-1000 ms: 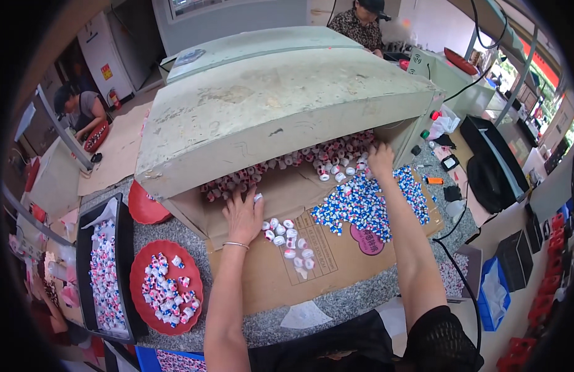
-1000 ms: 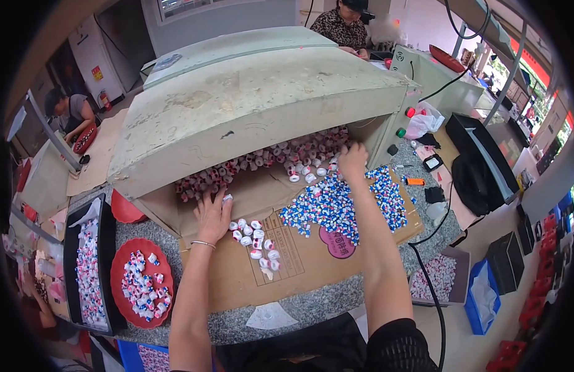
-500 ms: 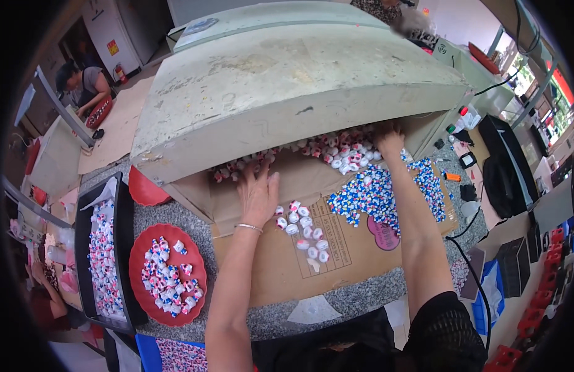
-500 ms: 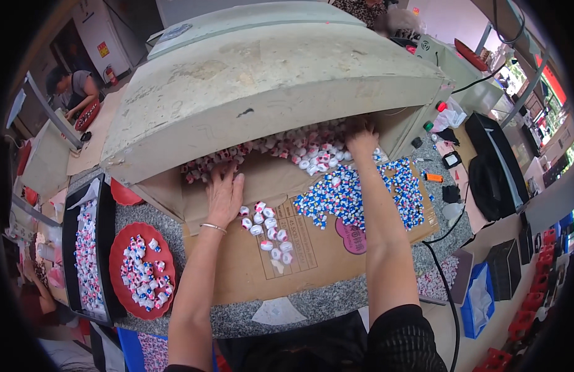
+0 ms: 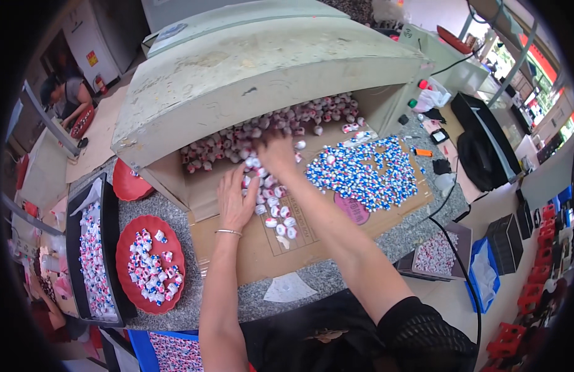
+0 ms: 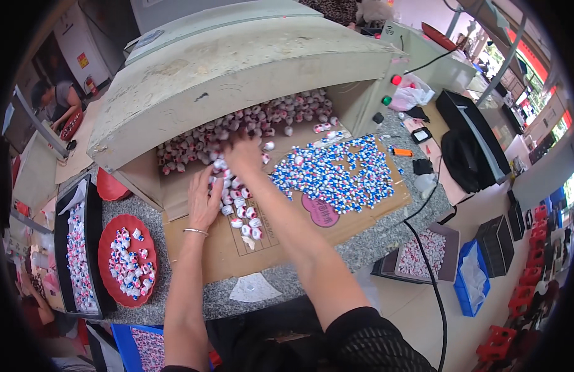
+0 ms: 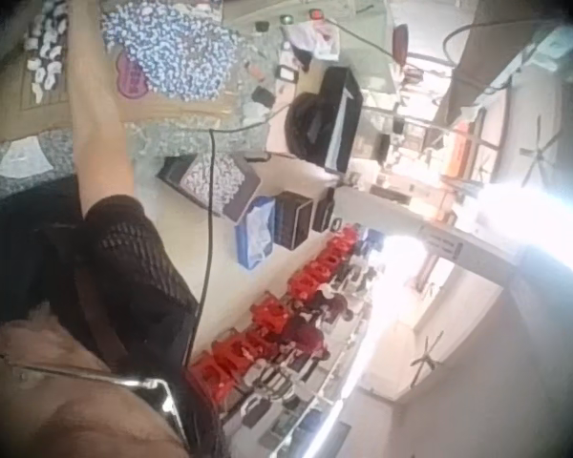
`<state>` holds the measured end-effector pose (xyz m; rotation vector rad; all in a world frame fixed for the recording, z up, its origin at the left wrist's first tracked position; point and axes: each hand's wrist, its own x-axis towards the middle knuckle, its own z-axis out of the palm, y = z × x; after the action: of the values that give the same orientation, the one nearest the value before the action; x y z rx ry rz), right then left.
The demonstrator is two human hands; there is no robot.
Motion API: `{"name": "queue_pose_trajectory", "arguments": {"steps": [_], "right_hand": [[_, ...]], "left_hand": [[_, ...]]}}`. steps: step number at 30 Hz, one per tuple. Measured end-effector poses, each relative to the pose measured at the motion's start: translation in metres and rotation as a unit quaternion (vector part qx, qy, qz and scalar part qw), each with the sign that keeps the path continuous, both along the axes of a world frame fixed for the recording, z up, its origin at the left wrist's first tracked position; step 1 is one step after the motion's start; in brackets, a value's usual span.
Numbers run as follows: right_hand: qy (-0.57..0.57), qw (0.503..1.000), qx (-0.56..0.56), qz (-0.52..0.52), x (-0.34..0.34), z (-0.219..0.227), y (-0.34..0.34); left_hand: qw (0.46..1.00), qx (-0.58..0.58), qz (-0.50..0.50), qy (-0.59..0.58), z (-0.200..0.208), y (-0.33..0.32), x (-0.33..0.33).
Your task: Assembling small plastic toy parts by hand at a factory workbench.
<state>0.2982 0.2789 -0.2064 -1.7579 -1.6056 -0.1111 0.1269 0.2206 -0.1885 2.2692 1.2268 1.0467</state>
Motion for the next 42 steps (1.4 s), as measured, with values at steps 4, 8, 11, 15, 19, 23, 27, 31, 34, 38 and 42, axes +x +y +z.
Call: {"name": "queue_pose_trajectory", "arguments": {"steps": [4, 8, 11, 15, 19, 23, 27, 31, 34, 38, 42], "right_hand": [[0.036, 0.999, -0.038, -0.004, -0.037, 0.013, -0.038], [0.045, 0.995, 0.053, 0.064, -0.012, 0.056, -0.091], [0.002, 0.980, 0.198, -0.024, 0.078, 0.067, -0.153], [-0.007, 0.958, 0.131, -0.254, 0.249, 0.012, -0.229], [-0.021, 0.972, 0.017, -0.236, 0.291, -0.046, -0.233], [0.096, 0.986, 0.020, -0.132, 0.198, -0.013, -0.207], [0.164, 0.979, 0.016, -0.118, 0.219, 0.017, -0.215], [0.005, 0.975, 0.060, -0.215, 0.293, -0.025, -0.197], [0.041, 0.976, -0.014, -0.212, 0.250, -0.019, -0.182], [0.089, 0.984, 0.027, -0.155, 0.198, -0.010, -0.178], [0.123, 0.984, -0.015, -0.126, 0.167, -0.009, -0.175]], "left_hand": [[0.999, 0.033, 0.006, 0.027, -0.009, -0.016, -0.008], [0.998, 0.014, -0.012, 0.055, -0.015, -0.024, -0.020], [0.998, -0.006, 0.012, 0.064, -0.015, -0.033, -0.035], [0.997, 0.048, 0.039, 0.049, 0.000, -0.037, -0.021], [0.984, 0.153, -0.081, 0.047, 0.034, -0.048, 0.028], [0.979, 0.033, -0.200, 0.040, 0.049, -0.057, 0.079], [0.969, 0.053, -0.220, 0.102, 0.035, -0.050, 0.118], [0.972, 0.033, -0.174, 0.154, 0.024, -0.046, 0.149], [0.970, 0.061, -0.148, 0.186, 0.024, -0.053, 0.155], [0.963, 0.081, -0.174, 0.190, 0.016, -0.051, 0.147], [0.959, 0.075, -0.186, 0.203, 0.012, -0.054, 0.128]]}}
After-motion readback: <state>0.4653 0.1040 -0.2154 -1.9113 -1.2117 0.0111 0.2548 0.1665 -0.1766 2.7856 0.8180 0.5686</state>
